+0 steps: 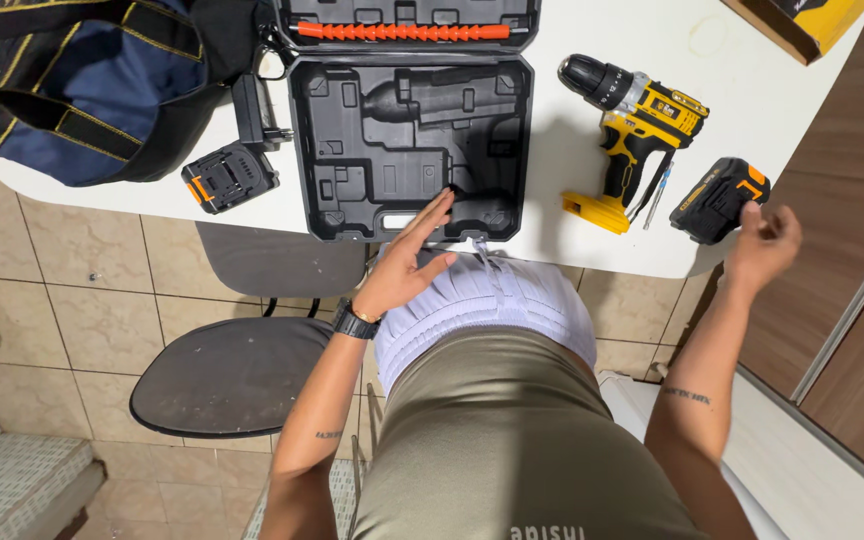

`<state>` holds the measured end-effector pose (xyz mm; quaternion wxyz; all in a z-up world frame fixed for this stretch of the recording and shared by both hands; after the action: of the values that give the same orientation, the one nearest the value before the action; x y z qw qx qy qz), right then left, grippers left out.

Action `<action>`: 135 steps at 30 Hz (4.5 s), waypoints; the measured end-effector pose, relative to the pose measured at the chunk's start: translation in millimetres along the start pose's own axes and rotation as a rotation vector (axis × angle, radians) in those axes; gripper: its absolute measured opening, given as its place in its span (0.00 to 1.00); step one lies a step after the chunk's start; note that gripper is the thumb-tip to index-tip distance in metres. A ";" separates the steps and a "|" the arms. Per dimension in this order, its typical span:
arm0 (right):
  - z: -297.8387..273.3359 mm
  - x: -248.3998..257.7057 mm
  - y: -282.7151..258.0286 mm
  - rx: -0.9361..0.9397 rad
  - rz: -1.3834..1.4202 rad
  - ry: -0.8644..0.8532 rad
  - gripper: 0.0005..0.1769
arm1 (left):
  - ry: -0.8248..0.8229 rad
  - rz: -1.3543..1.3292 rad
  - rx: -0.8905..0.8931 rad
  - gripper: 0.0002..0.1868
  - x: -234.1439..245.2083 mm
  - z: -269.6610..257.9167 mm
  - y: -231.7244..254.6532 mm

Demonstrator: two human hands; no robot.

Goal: The person empties a toolbox and reorganizes its contents. They remove a drill, batteries, charger, and various drill bits, placing them on the table. Then they place the items back into the toolbox in an organized manner.

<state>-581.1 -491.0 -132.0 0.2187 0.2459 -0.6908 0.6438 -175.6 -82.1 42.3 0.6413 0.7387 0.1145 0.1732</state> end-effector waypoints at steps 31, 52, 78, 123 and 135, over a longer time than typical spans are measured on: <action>-66.3 -353.3 -293.8 0.907 -0.767 -0.702 0.16 | 0.079 0.953 -0.013 0.24 243.9 175.3 -114.0; -48.6 -145.2 -358.6 0.106 -0.032 -1.548 0.14 | -0.104 -0.228 0.305 0.28 212.3 86.7 33.7; 99.8 -90.6 -155.6 0.430 -0.401 -0.501 0.21 | 0.243 -0.062 0.200 0.20 101.6 74.8 -13.7; 67.4 -133.5 -162.6 0.468 -0.415 -0.459 0.18 | -0.097 1.583 -0.529 0.15 74.5 339.7 -132.7; -35.6 -259.0 -251.9 0.400 -0.160 -0.431 0.29 | 0.020 1.562 -0.484 0.09 56.1 348.0 -145.7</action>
<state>-222.2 -453.0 -92.6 0.0642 0.4686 -0.5595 0.6807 23.5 -354.0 -136.2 0.4766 0.4449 -0.4681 0.5965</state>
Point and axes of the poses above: each hand's wrist, its own z-axis towards the middle knuckle, its own x-axis out of the back of the hand, y = z × x, the point moved 2 cm from there along z, towards the middle knuckle, and after that the axes turned 7 degrees about -x, right-handed, at the moved point
